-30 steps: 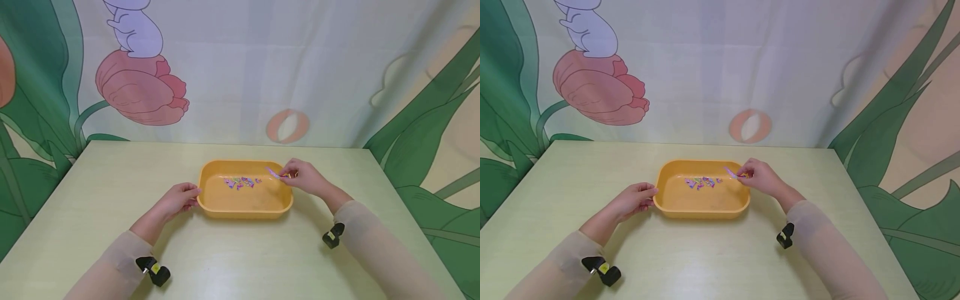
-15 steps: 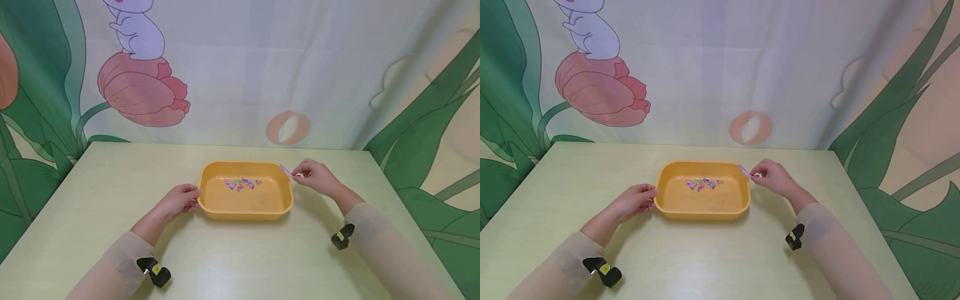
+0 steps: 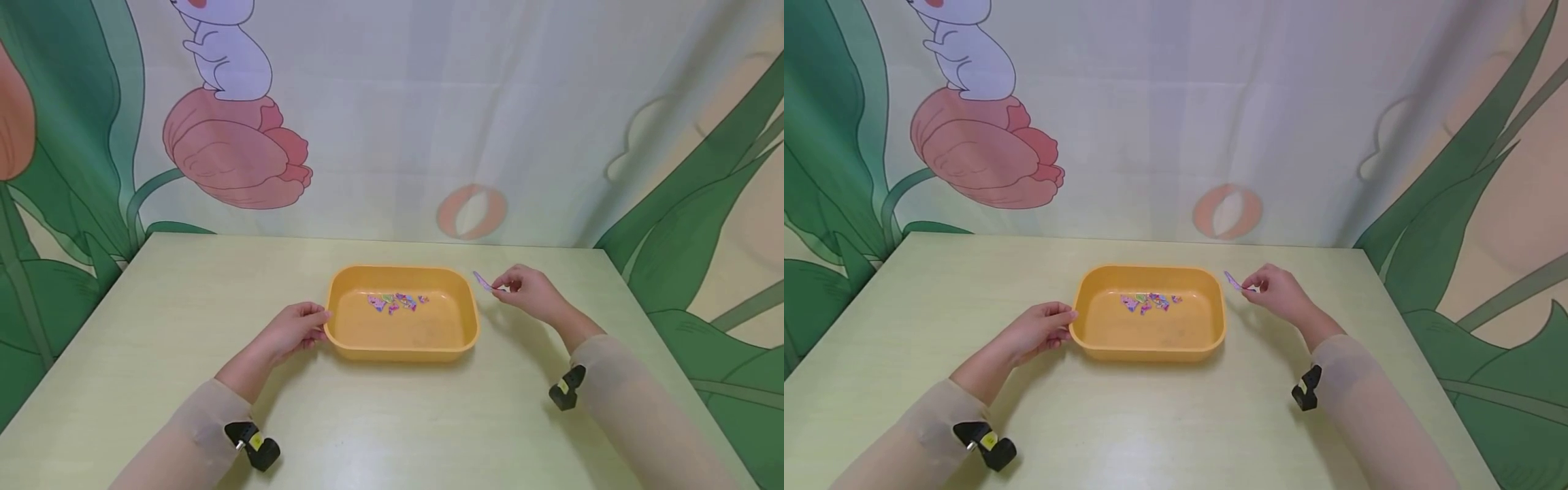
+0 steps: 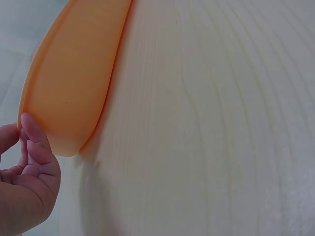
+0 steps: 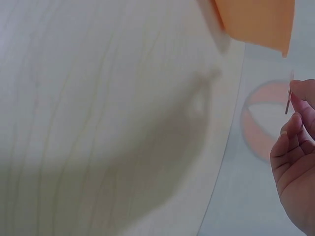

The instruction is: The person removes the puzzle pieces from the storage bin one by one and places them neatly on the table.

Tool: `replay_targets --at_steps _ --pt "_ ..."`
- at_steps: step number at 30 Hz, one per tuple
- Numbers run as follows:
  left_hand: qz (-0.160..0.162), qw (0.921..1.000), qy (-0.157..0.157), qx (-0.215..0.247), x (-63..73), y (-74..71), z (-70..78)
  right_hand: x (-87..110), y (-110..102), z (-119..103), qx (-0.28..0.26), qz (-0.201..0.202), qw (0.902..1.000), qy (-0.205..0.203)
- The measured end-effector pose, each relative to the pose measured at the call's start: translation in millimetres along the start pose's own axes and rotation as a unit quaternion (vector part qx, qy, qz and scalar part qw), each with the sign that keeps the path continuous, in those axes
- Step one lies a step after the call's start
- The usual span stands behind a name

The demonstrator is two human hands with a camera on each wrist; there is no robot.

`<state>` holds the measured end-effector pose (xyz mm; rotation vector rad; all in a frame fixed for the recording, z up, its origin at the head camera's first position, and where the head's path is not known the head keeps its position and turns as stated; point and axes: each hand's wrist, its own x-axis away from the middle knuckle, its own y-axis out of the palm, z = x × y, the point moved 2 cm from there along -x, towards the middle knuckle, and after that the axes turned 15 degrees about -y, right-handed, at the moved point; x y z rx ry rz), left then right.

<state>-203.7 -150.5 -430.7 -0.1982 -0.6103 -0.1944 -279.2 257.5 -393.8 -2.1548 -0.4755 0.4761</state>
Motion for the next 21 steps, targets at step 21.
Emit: replay_targets --at_steps 21 --pt "-0.002 0.9999 0.010 0.006 1.2 -0.5 -0.7 -4.4 18 40 0.018 -0.044 0.9981 0.040"
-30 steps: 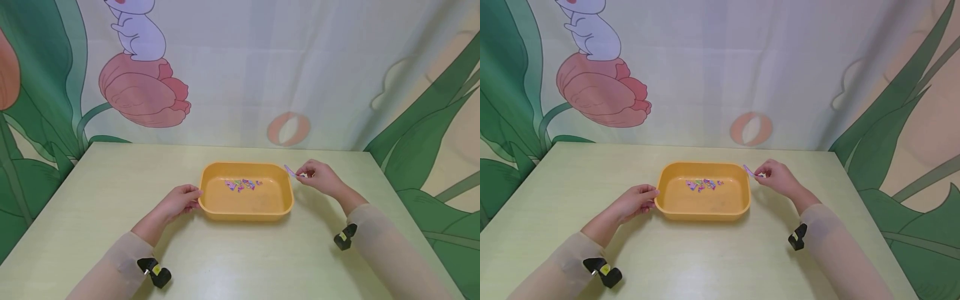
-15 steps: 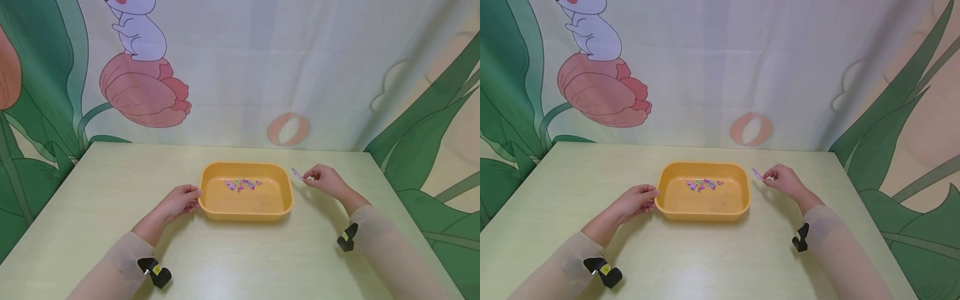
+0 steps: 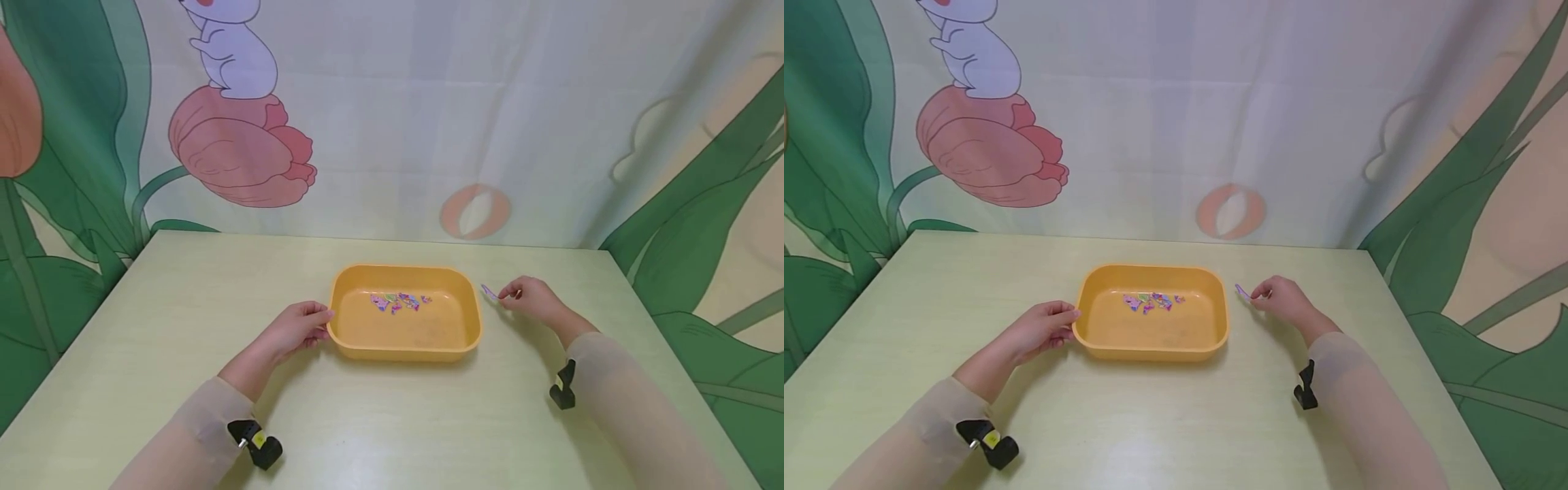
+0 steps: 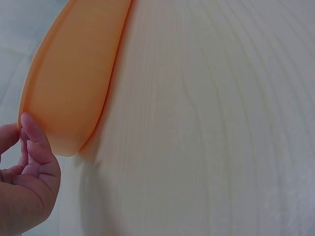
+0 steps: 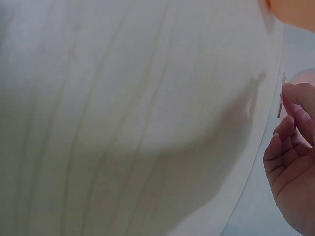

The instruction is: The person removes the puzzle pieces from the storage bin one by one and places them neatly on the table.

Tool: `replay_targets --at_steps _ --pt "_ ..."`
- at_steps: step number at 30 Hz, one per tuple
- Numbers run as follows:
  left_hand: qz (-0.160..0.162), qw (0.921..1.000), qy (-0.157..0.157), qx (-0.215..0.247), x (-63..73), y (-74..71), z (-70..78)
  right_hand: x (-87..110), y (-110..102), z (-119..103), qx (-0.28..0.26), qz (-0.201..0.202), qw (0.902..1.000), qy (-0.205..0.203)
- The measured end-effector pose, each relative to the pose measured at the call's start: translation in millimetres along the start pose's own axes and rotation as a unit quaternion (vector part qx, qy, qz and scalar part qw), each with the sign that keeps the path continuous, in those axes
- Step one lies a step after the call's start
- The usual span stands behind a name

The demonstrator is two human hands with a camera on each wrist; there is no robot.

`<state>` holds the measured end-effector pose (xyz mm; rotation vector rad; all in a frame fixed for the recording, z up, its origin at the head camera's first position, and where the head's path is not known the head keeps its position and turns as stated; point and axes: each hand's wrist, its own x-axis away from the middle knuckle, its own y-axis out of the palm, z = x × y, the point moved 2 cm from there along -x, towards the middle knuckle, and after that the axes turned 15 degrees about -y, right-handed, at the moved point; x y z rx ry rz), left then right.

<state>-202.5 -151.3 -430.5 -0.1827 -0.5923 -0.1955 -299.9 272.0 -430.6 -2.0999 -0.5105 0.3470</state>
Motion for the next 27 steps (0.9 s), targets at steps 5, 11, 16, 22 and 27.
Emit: replay_targets --at_steps 5,11,16,22,27 --pt "0.002 1.0000 -0.001 0.000 -1.9 -0.3 0.3 -3.1 3 7 -0.007 -0.011 0.9998 0.015" --pt "0.004 1.0000 -0.003 -0.001 -1.2 0.2 0.8 -2.3 8 13 -0.017 -0.017 0.9991 0.034" --pt "0.004 1.0000 -0.004 -0.004 0.2 1.2 -0.6 1.5 12 19 -0.021 -0.021 0.9982 0.052" --pt "0.004 1.0000 -0.006 -0.005 -1.6 1.9 -3.4 5.3 12 20 -0.028 -0.024 0.9978 0.054" --pt "0.011 0.9999 -0.006 -0.004 -2.4 0.2 -1.7 3.3 7 16 -0.047 -0.024 0.9966 0.064"
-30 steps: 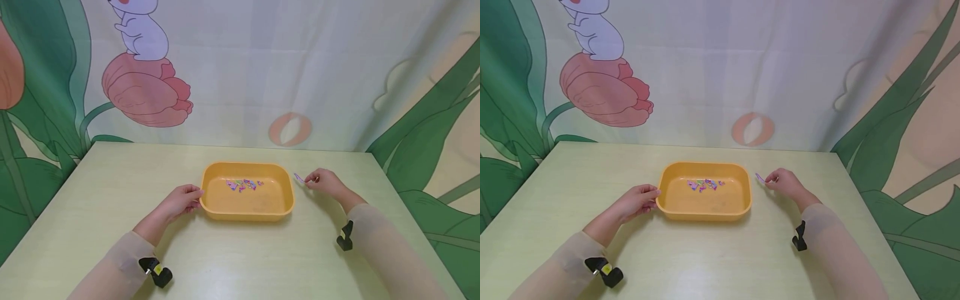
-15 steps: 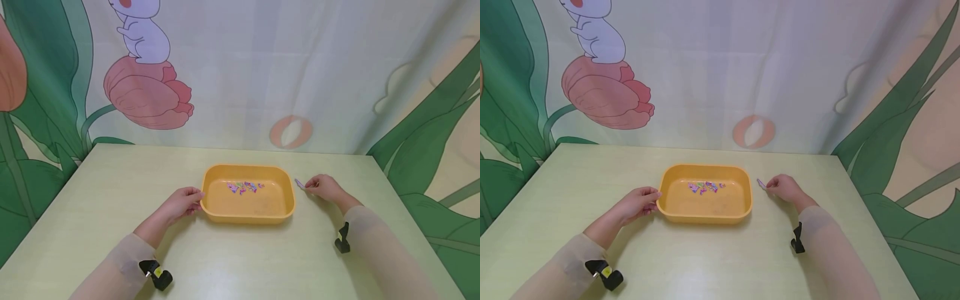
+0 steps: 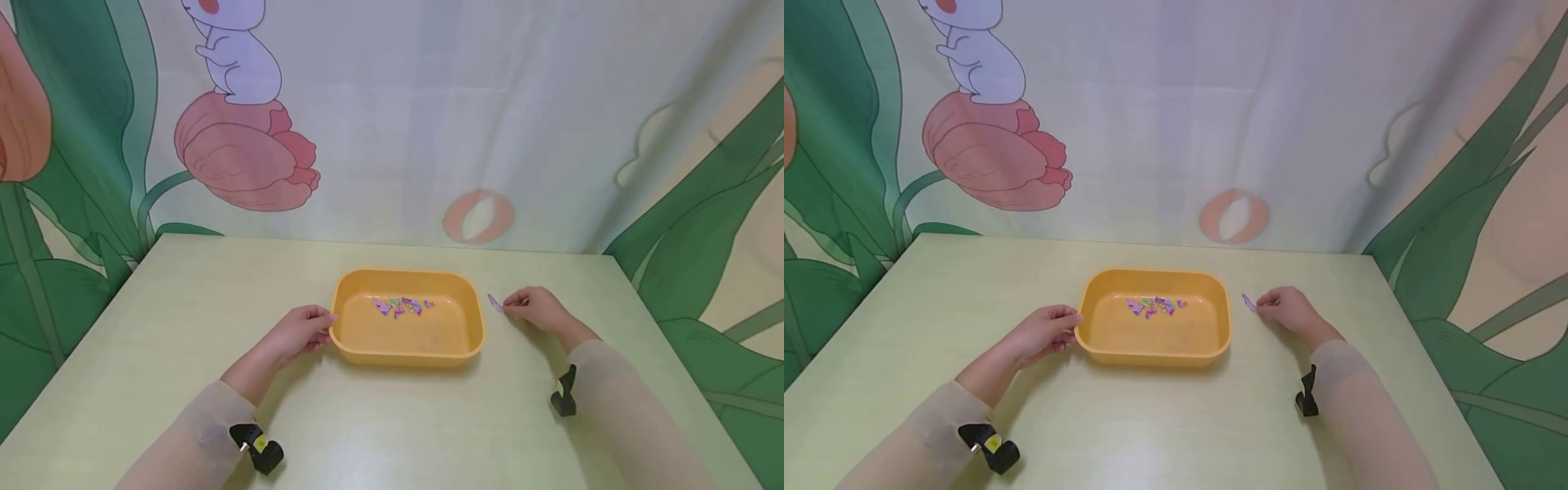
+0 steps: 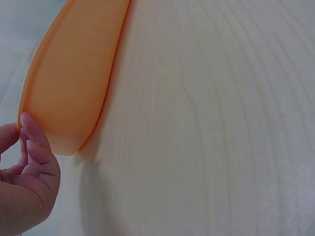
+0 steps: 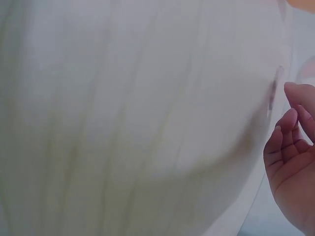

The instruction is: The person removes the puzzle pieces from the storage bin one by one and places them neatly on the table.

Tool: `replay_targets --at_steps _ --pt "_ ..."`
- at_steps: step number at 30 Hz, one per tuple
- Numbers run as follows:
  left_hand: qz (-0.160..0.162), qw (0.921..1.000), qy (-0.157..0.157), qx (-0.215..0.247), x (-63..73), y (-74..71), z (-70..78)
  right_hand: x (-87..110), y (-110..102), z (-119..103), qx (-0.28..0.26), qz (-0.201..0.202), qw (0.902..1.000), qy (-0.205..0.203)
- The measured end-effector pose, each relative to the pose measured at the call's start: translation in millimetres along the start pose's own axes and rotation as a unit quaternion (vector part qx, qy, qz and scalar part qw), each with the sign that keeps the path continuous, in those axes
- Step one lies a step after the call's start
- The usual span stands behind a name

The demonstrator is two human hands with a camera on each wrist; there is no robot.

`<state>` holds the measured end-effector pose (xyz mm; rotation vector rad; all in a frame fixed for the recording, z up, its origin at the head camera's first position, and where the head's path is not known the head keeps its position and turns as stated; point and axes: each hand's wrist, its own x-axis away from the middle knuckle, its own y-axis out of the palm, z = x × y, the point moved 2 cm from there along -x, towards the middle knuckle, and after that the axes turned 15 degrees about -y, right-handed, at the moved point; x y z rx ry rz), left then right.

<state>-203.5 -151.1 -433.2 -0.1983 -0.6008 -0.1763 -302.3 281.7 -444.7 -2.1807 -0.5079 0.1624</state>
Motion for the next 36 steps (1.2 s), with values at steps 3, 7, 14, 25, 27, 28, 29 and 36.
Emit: replay_targets --at_steps 3,7,14,25,27,28,29,36 --pt "0.001 1.0000 -0.001 -0.002 -0.3 -0.2 0.3 0.5 -4 0 -0.017 0.006 0.9997 0.017" --pt "0.003 1.0000 -0.002 -0.003 -1.6 -0.3 0.3 4.0 -9 -2 -0.049 0.018 0.9984 0.021" --pt "0.000 1.0000 -0.005 -0.003 -1.7 -0.5 0.5 5.0 -11 -23 -0.130 0.040 0.9902 -0.032" --pt "-0.004 1.0000 -0.002 -0.001 -0.6 0.9 1.9 -6.2 5 -81 -0.218 0.036 0.9712 -0.089" --pt "-0.003 1.0000 -0.002 -0.001 -0.9 1.3 2.3 -9.4 10 -91 -0.236 0.030 0.9659 -0.102" --pt "-0.001 1.0000 -0.002 0.000 -0.9 1.5 2.4 -11.0 13 -95 -0.241 0.028 0.9642 -0.106" --pt "-0.002 1.0000 -0.001 -0.002 -0.9 1.3 2.7 -12.8 15 -100 -0.248 0.026 0.9618 -0.113" --pt "0.007 0.9999 -0.005 -0.004 0.2 1.9 3.5 -28.6 36 -125 -0.267 0.009 0.9564 -0.118"
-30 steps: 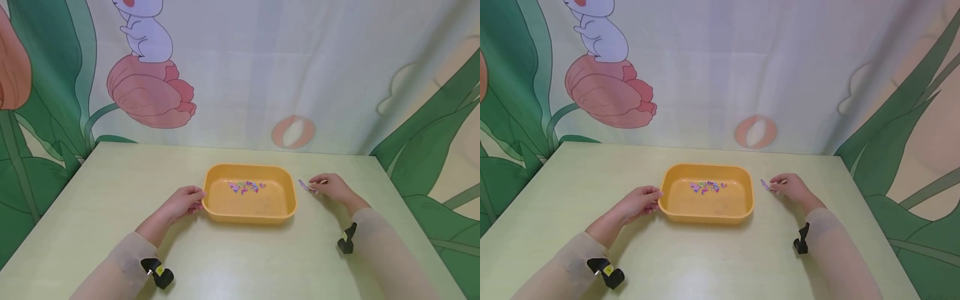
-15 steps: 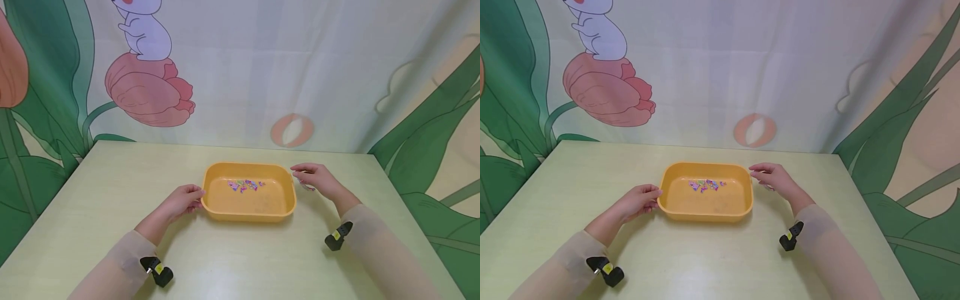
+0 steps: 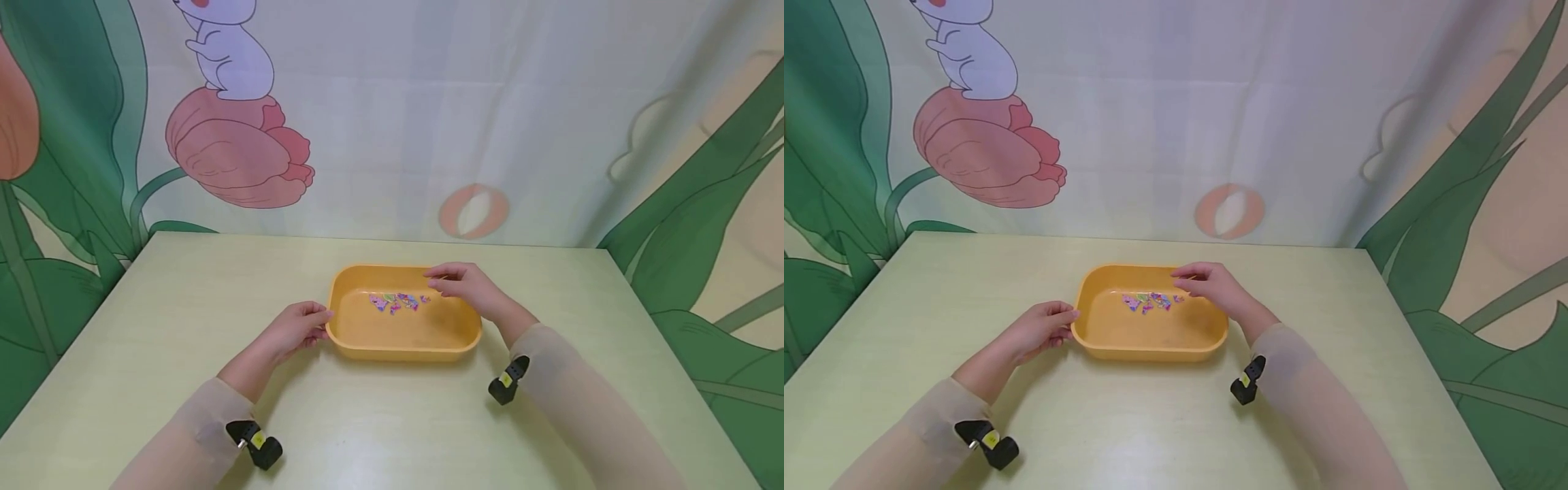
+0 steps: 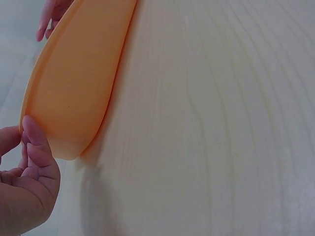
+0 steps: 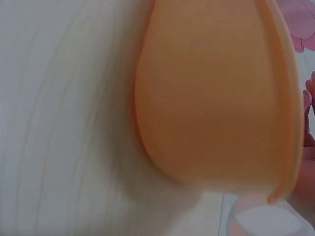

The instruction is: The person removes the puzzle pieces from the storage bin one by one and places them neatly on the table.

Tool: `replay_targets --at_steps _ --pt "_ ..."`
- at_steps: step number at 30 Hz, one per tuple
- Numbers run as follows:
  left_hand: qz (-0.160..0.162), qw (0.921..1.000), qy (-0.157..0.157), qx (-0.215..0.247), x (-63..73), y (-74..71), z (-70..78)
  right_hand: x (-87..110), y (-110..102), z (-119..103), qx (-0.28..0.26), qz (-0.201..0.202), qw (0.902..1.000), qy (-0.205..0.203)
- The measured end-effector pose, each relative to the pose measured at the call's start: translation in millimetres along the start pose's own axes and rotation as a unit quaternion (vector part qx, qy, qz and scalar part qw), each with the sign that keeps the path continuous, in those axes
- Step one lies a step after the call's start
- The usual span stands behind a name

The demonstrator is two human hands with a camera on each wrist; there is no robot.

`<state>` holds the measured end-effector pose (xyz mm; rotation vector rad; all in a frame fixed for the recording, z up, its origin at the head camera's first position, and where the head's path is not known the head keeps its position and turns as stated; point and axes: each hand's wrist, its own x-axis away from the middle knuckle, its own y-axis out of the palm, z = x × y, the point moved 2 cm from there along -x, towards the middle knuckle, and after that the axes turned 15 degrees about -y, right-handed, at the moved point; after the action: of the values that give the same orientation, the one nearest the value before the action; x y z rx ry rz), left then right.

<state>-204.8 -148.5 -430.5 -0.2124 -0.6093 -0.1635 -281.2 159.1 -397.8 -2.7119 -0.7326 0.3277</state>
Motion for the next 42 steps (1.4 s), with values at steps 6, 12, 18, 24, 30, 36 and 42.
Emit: replay_targets --at_steps 6,12,18,24,30,36,42 --pt "-0.006 1.0000 0.004 -0.002 1.1 -0.4 0.1 -13.8 20 8 -0.022 -0.012 0.9997 0.006" --pt "-0.005 1.0000 -0.004 0.001 1.7 -0.9 1.1 -18.9 28 19 0.052 0.004 0.9986 0.010" --pt "-0.004 1.0000 -0.007 -0.001 1.9 0.1 2.3 -21.1 30 27 0.168 -0.010 0.9856 0.015" --pt "-0.010 0.9999 -0.009 -0.001 1.4 -0.3 0.1 -21.7 32 36 0.184 -0.016 0.9806 0.064" --pt "-0.017 0.9998 -0.004 0.004 2.3 -1.4 -2.3 -24.0 35 37 0.232 -0.030 0.9698 0.069" --pt "-0.022 0.9997 -0.001 0.007 2.6 -2.3 -4.0 -25.7 38 35 0.255 -0.039 0.9640 0.066" --pt "-0.026 0.9996 -0.001 0.008 1.8 -0.5 -2.7 -24.6 39 34 0.270 -0.042 0.9604 0.058"
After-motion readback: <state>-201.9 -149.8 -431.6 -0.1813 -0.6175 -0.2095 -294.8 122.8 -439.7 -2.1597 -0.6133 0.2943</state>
